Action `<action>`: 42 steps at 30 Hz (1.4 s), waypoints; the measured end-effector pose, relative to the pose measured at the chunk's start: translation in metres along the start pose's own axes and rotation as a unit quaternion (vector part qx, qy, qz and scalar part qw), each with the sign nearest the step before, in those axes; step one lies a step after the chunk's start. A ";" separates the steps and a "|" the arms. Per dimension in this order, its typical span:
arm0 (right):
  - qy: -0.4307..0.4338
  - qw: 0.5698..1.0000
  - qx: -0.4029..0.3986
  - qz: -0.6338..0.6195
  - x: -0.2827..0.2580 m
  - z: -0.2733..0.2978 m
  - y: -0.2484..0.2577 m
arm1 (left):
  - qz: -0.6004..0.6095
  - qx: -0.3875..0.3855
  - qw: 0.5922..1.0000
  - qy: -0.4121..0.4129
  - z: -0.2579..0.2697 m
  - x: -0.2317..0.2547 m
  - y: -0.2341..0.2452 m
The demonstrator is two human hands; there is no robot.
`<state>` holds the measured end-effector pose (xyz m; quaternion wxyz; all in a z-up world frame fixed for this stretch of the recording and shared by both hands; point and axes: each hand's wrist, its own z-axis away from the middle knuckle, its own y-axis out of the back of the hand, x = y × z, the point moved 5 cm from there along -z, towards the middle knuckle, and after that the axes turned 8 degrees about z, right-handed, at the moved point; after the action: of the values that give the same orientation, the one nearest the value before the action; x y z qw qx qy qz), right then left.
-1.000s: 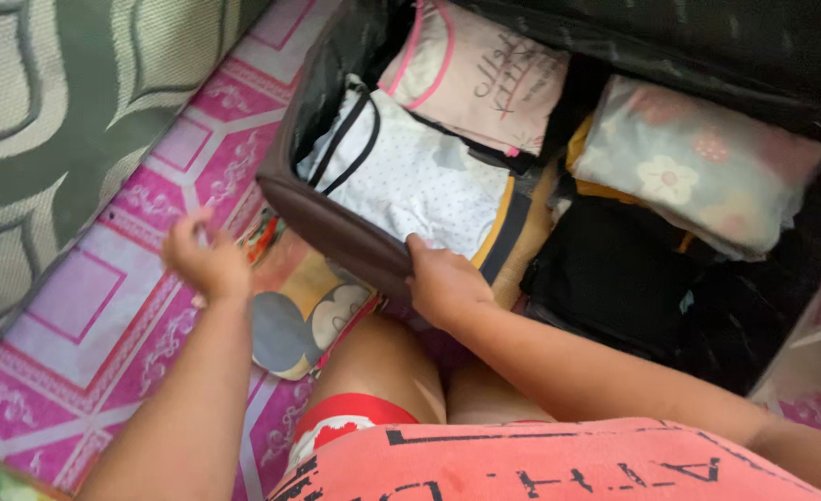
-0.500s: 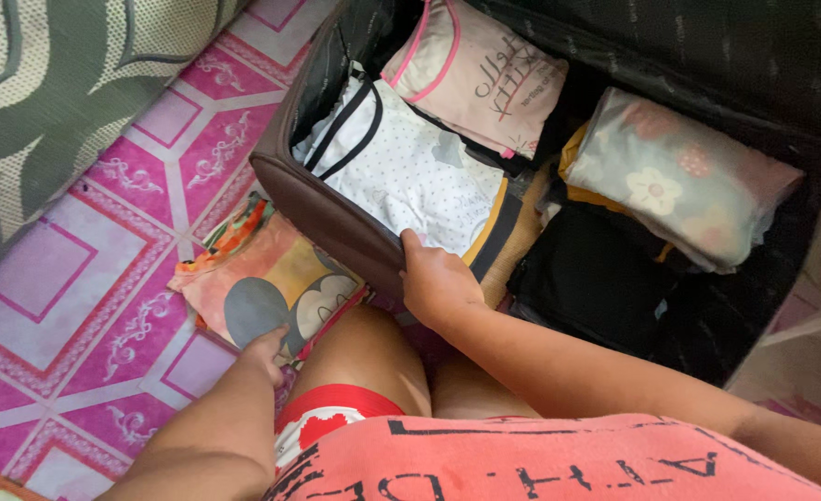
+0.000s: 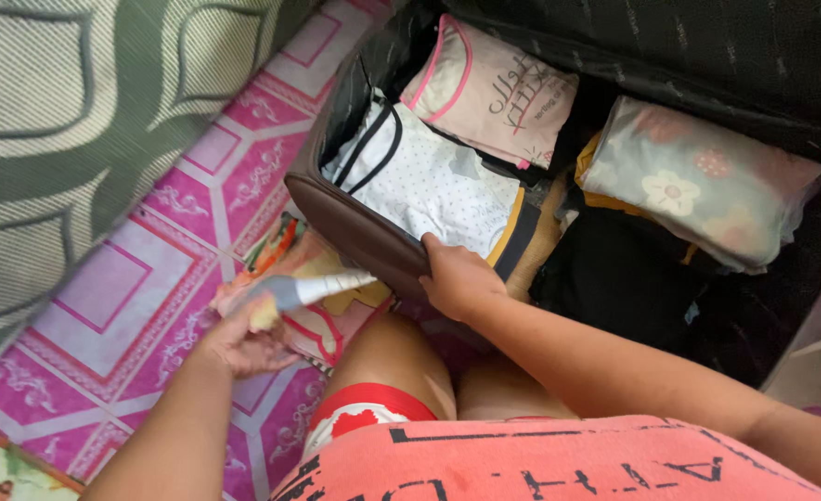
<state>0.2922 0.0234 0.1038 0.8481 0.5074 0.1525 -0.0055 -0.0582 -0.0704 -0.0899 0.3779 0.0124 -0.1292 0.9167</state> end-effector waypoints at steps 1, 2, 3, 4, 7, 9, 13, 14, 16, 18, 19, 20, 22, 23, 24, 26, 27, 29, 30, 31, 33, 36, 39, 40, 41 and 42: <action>0.004 1.000 -0.004 0.002 0.000 0.000 0.003 | 0.028 -0.046 0.998 -0.039 0.020 0.012 -0.017; 0.008 1.000 -0.009 0.004 0.002 0.001 0.004 | 0.058 -0.091 0.991 -0.077 0.038 0.021 -0.035; 0.001 1.000 -0.011 0.002 0.004 0.004 0.006 | 0.097 -0.139 0.978 -0.121 0.055 0.032 -0.053; -0.006 1.000 -0.013 0.001 0.004 0.005 0.008 | 0.137 -0.187 0.959 -0.163 0.074 0.043 -0.069; 0.058 0.988 0.137 0.035 -0.008 0.021 0.022 | 0.199 -0.239 0.928 -0.204 0.125 0.064 -0.105; 0.082 0.975 0.206 0.008 -0.018 0.033 0.026 | 0.202 -0.228 0.923 -0.233 0.156 0.068 -0.121; 0.074 0.911 0.039 -0.404 -0.044 0.032 0.010 | 0.121 -0.212 0.909 -0.339 0.203 0.040 -0.159; 0.083 0.832 -0.040 -0.547 -0.054 0.030 0.007 | 0.094 -0.215 0.900 -0.366 0.210 0.027 -0.169; 0.017 0.664 -0.157 -0.730 -0.058 0.025 0.008 | 0.046 -0.225 0.897 -0.377 0.214 -0.012 -0.188; 0.003 0.532 -0.223 -0.816 -0.061 0.019 0.020 | -0.042 -0.240 0.883 -0.402 0.214 -0.057 -0.197; 0.021 0.505 -0.234 -0.831 -0.056 0.018 0.030 | -0.128 -0.245 0.869 -0.411 0.211 -0.079 -0.201; 0.039 0.477 -0.244 -0.843 -0.050 0.019 0.040 | -0.212 -0.250 0.848 -0.416 0.207 -0.098 -0.203; 0.053 0.483 -0.247 -0.839 -0.033 0.021 0.059 | -0.349 -0.332 0.771 -0.416 0.200 -0.126 -0.204; 0.059 0.485 -0.248 -0.837 -0.026 0.023 0.065 | -0.428 -0.319 0.727 -0.432 0.194 -0.134 -0.200; 0.085 0.476 -0.239 -0.842 -0.020 0.027 0.073 | -0.503 -0.304 0.676 -0.444 0.185 -0.142 -0.199; 0.136 0.455 -0.220 -0.852 -0.005 0.036 0.086 | -0.456 -0.333 0.736 -0.375 0.162 -0.145 -0.200; 0.144 0.446 -0.199 -0.861 0.004 0.040 0.089 | -0.323 -0.365 0.827 -0.282 0.148 -0.142 -0.201; 0.163 0.427 -0.159 -0.875 0.022 0.047 0.096 | -0.128 -0.397 0.899 -0.135 0.131 -0.135 -0.210; 0.163 0.425 -0.153 -0.877 0.030 0.050 0.095 | -0.092 -0.417 0.899 -0.096 0.127 -0.127 -0.216; 0.163 0.422 -0.147 -0.880 0.039 0.053 0.094 | -0.065 -0.436 0.896 -0.061 0.125 -0.115 -0.224; 0.120 0.441 -0.130 -0.880 0.059 0.051 0.089 | -0.057 -0.464 0.883 -0.031 0.126 -0.091 -0.237; 0.015 0.518 -0.106 -0.849 0.087 0.038 0.069 | -0.064 -0.490 0.869 -0.005 0.127 -0.063 -0.257; -0.019 0.627 -0.093 -0.773 0.106 0.025 0.051 | -0.083 -0.504 0.860 0.017 0.120 -0.045 -0.276; -0.024 0.656 -0.086 -0.749 0.113 0.018 0.046 | -0.093 -0.506 0.857 0.021 0.113 -0.040 -0.282; -0.029 0.684 -0.079 -0.725 0.121 0.011 0.042 | -0.105 -0.508 0.855 0.025 0.104 -0.034 -0.288; -0.069 0.663 -0.085 -0.741 0.133 0.005 0.036 | -0.117 -0.506 0.854 0.026 0.091 -0.030 -0.296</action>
<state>0.4258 0.0559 0.1020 0.6119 0.1505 0.4187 -0.6539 0.1624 0.0878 0.0612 0.4400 -0.1888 -0.5628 0.6738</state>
